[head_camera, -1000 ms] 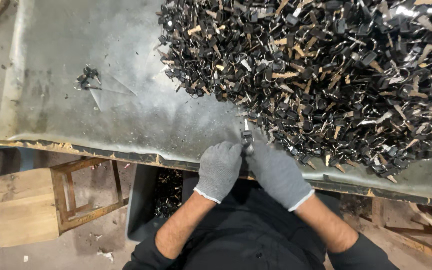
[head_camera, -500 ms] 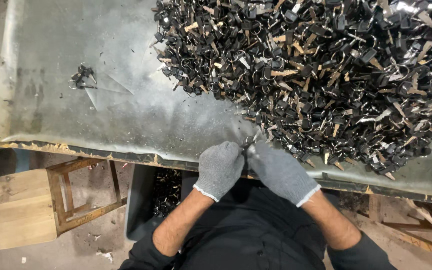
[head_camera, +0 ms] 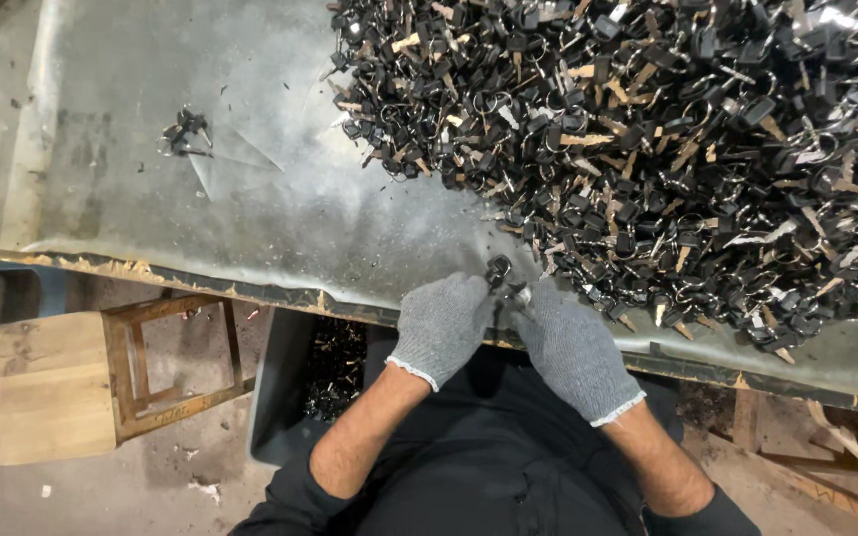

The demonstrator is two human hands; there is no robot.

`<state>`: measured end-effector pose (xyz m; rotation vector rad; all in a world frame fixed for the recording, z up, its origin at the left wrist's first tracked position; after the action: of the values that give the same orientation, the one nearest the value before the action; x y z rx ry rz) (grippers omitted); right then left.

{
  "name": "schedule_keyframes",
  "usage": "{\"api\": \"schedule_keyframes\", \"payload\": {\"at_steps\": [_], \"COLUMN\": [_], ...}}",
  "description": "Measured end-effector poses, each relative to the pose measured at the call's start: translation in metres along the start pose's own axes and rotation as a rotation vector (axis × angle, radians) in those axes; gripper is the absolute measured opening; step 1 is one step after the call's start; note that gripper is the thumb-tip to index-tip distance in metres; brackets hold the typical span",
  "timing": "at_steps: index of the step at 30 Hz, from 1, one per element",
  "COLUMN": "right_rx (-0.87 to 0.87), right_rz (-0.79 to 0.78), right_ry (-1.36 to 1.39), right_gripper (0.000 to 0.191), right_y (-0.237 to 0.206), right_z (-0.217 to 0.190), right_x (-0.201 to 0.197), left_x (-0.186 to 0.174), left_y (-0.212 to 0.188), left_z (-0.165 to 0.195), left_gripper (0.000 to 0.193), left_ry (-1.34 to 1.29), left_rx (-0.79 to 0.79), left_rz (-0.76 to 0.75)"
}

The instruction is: The person, wearing gloves, picks keys one at a time from a large pile of keys on a workbench and places selected keys onto a separate growing pile on the left side of the bench, continuing this sorting cycle throughout the episode.

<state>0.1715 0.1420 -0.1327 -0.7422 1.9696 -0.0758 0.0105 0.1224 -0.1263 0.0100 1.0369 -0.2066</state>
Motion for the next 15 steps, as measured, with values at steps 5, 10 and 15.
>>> {"api": "schedule_keyframes", "payload": {"at_steps": [5, 10, 15], "right_rx": [0.016, -0.033, -0.005], "right_rz": [0.024, 0.070, -0.049], "right_ry": [-0.041, -0.249, -0.068], "right_gripper": [0.035, 0.019, 0.029], "right_y": [-0.003, 0.000, 0.002], "right_z": [0.001, -0.013, -0.013], "right_x": [0.006, -0.006, -0.013], "left_x": [-0.002, -0.001, -0.006], "left_y": [0.001, 0.002, 0.004], "left_z": [0.011, 0.016, 0.018], "left_gripper": [0.009, 0.010, 0.014], "left_ry": [0.207, 0.297, 0.299], "left_rx": [0.072, 0.129, 0.158], "left_rz": [-0.021, -0.078, -0.074]}}
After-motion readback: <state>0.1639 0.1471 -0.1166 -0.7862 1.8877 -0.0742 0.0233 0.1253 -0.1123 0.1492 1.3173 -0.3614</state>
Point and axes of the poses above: each hand's wrist, its own y-axis towards the middle knuckle, its own x-axis out of the palm, z = x × y, the point moved 5 cm from there along y, towards the middle knuckle, and after that the axes turned 8 degrees about -z, right-handed, at the moved point
